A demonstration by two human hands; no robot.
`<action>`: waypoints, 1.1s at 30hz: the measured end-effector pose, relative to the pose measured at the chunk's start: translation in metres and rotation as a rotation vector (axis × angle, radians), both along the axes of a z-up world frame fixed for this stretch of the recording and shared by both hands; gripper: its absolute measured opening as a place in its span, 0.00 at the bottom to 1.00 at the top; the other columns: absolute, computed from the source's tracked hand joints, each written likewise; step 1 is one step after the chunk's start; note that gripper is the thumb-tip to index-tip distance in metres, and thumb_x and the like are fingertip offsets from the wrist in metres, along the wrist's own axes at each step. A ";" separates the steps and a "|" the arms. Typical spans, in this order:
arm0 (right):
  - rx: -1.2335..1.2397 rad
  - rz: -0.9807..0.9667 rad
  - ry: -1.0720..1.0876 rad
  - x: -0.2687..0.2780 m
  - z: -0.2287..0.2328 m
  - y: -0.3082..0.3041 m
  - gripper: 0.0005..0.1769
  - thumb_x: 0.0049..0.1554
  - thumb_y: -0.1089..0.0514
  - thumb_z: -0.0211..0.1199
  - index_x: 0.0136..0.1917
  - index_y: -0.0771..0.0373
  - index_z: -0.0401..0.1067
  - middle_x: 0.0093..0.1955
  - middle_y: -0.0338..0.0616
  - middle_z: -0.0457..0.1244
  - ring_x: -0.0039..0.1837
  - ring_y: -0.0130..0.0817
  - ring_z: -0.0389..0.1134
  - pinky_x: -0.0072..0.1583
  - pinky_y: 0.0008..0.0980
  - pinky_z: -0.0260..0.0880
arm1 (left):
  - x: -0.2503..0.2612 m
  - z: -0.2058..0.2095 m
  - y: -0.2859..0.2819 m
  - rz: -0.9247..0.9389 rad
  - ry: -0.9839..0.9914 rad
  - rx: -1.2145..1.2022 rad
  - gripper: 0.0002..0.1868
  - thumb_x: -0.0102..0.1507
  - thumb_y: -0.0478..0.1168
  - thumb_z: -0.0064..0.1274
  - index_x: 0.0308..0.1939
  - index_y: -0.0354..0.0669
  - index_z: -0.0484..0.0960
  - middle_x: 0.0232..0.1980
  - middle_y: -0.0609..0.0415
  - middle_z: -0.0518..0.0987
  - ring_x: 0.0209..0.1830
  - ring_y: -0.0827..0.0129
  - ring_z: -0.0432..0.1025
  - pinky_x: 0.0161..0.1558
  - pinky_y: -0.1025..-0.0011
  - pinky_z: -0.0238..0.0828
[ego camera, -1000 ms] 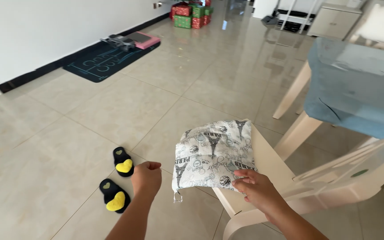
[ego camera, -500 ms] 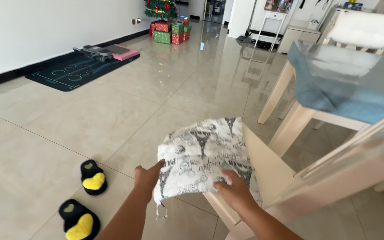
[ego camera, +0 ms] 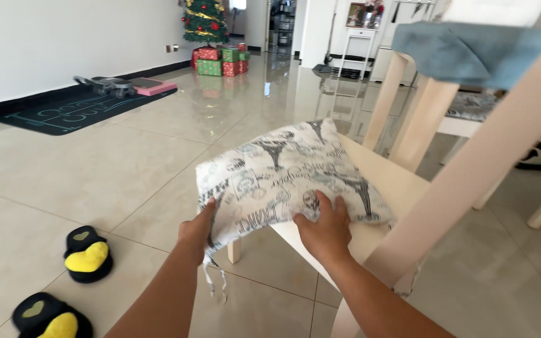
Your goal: The person attaches a white backrest cushion to a white dining chair by threading and tying its straps around the chair back. Then the person places a patterned seat cushion on the chair seat and ties its straps to the chair legs. Finally, the person picks up another white cushion from the table and begins to attach it to the chair back.
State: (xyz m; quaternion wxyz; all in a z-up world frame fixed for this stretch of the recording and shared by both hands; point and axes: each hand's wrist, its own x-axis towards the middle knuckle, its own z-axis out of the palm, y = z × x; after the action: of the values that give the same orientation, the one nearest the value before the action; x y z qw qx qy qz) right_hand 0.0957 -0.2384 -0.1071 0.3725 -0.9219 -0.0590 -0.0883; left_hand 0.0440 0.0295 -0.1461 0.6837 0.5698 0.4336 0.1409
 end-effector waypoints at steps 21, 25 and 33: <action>0.565 0.133 0.171 -0.067 0.005 -0.045 0.37 0.54 0.52 0.66 0.75 0.59 0.63 0.64 0.51 0.63 0.58 0.42 0.68 0.56 0.34 0.69 | 0.076 0.062 -0.167 -0.477 -0.429 0.145 0.15 0.68 0.38 0.49 0.52 0.27 0.74 0.37 0.43 0.79 0.27 0.54 0.76 0.20 0.64 0.75; 0.774 0.331 0.096 -0.082 -0.003 -0.069 0.29 0.55 0.61 0.61 0.69 0.68 0.67 0.58 0.48 0.70 0.57 0.29 0.70 0.54 0.26 0.69 | 0.078 0.061 -0.204 -0.569 -0.346 0.296 0.16 0.64 0.38 0.51 0.50 0.26 0.76 0.41 0.39 0.80 0.29 0.54 0.80 0.21 0.61 0.80; 0.963 -0.037 -0.219 -0.092 -0.057 -0.157 0.09 0.53 0.71 0.57 0.46 0.77 0.75 0.43 0.63 0.72 0.44 0.46 0.75 0.48 0.39 0.76 | 0.086 0.066 -0.219 -0.679 -0.185 0.456 0.16 0.64 0.38 0.50 0.47 0.23 0.78 0.44 0.34 0.83 0.33 0.49 0.82 0.27 0.60 0.77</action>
State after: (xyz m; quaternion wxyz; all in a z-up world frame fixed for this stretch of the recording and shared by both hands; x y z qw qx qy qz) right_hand 0.0041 -0.3951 -0.1638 0.7462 -0.6313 -0.0342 -0.2086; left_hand 0.1298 -0.1895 -0.0800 0.5837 0.8021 0.1159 0.0505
